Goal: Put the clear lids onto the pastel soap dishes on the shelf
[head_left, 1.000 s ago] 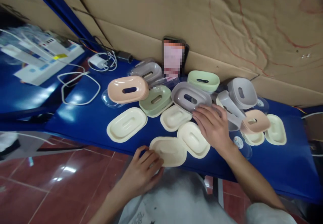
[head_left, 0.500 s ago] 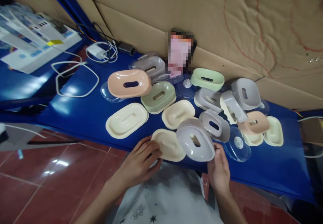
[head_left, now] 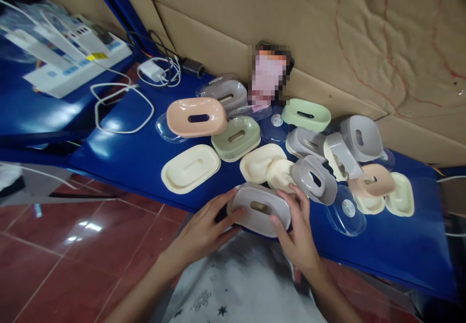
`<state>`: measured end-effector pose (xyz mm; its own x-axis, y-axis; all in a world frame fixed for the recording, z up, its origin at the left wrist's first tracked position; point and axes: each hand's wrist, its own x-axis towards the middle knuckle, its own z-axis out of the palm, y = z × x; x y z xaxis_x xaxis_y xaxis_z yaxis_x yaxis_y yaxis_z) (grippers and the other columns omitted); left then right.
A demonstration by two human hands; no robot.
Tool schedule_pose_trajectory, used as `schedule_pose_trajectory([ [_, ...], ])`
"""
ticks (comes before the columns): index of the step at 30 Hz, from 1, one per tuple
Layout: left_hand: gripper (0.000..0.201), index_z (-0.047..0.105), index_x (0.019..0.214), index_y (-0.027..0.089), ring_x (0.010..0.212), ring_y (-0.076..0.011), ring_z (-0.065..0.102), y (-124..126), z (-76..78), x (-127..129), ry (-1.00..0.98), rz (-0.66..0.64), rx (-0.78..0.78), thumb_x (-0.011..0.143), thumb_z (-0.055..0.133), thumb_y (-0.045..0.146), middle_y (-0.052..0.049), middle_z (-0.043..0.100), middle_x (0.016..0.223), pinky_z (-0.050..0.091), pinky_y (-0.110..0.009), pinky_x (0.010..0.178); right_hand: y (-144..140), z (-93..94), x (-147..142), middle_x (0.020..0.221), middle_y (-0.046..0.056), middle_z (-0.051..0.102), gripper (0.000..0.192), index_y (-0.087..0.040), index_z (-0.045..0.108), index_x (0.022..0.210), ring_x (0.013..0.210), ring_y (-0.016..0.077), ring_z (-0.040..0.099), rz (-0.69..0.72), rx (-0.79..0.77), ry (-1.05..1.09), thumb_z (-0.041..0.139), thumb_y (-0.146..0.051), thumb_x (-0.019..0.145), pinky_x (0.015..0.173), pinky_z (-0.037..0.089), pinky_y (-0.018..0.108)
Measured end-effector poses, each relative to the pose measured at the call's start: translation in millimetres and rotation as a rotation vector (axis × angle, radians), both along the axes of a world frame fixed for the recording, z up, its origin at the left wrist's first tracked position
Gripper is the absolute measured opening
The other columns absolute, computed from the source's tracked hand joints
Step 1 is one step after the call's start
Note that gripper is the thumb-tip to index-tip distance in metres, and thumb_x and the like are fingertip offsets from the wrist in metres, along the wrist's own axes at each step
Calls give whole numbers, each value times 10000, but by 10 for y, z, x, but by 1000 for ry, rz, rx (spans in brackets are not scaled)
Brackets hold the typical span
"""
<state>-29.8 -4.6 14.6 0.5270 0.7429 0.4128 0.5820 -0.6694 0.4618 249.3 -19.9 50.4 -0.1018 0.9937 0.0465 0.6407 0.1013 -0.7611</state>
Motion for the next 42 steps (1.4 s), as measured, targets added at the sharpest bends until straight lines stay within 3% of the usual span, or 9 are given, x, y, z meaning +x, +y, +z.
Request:
schedule_pose_trajectory([
  [5, 436, 627, 1447, 225, 1391, -381, 639, 2, -39, -9, -38, 27, 36, 1024, 730, 255, -212, 542, 1587, 678, -541, 996, 16, -50, 61, 1789, 97, 310, 668, -359, 309, 1730, 1654, 370, 310, 237, 152, -244, 548, -440, 1112, 1250, 461, 633],
  [9, 396, 627, 1398, 210, 1388, -364, 645, -26, -95, -30, -56, 33, 6, 1019, 735, 247, -207, 537, 1585, 686, -514, 1000, -41, -120, 111, 1751, 44, 422, 652, -364, 503, 1638, 1688, 417, 184, 493, 265, -413, 727, -351, 1027, 1239, 474, 670],
  [13, 466, 606, 1439, 200, 1403, -380, 633, -46, -149, -64, -65, 37, -5, 996, 751, 211, -223, 501, 1608, 690, -508, 994, -37, -130, 128, 1667, 30, 547, 608, -309, 563, 1597, 1697, 387, 166, 548, 288, -371, 682, -166, 1018, 1250, 488, 654],
  [21, 488, 617, 1440, 177, 1514, -397, 537, 34, -18, -64, 8, 17, 12, 981, 779, 201, -233, 496, 1645, 548, -659, 1176, 183, -104, 34, 1649, 5, 569, 536, -346, 590, 1569, 1698, 340, 193, 606, 171, -322, 651, -227, 1050, 1265, 481, 635],
  [25, 438, 621, 1429, 181, 1490, -392, 557, 37, 14, -64, -12, 33, -10, 1006, 729, 172, -233, 493, 1643, 622, -608, 1103, 137, -157, 96, 1663, 25, 555, 559, -373, 559, 1592, 1653, 346, 329, 585, 261, -396, 683, -301, 1052, 1291, 408, 642],
  [28, 432, 634, 1405, 193, 1455, -403, 582, 18, 28, -56, -35, 41, -29, 987, 736, 154, -237, 502, 1620, 650, -584, 1065, 102, -179, 311, 1622, 45, 601, 594, -400, 536, 1608, 1532, 327, 517, 388, 398, -402, 710, -383, 1040, 1280, 396, 578],
  [32, 457, 631, 1396, 206, 1431, -418, 598, 15, 53, -34, -53, 61, -46, 957, 739, 135, -245, 506, 1595, 665, -585, 1029, 165, -167, 679, 1583, 92, 630, 549, -348, 543, 1602, 1485, 355, 552, -60, 391, -501, 659, -337, 1065, 1245, 363, 604],
  [37, 419, 637, 1358, 183, 1443, -430, 586, 44, 74, 6, -38, 35, -38, 951, 733, 154, -255, 481, 1619, 654, -583, 1036, 80, -180, 1097, 1670, 141, 523, 609, -309, 506, 1622, 1542, 384, 482, -150, 320, -567, 650, -495, 1061, 1250, 342, 632],
  [42, 384, 640, 1336, 177, 1459, -421, 570, 31, 121, 141, -12, -71, -82, 961, 719, 158, -252, 501, 1603, 635, -585, 1066, -341, -206, 1495, 1652, 195, 528, 708, -255, 533, 1607, 1524, 449, 486, -375, 262, -620, 661, -623, 1016, 1198, 398, 705],
])
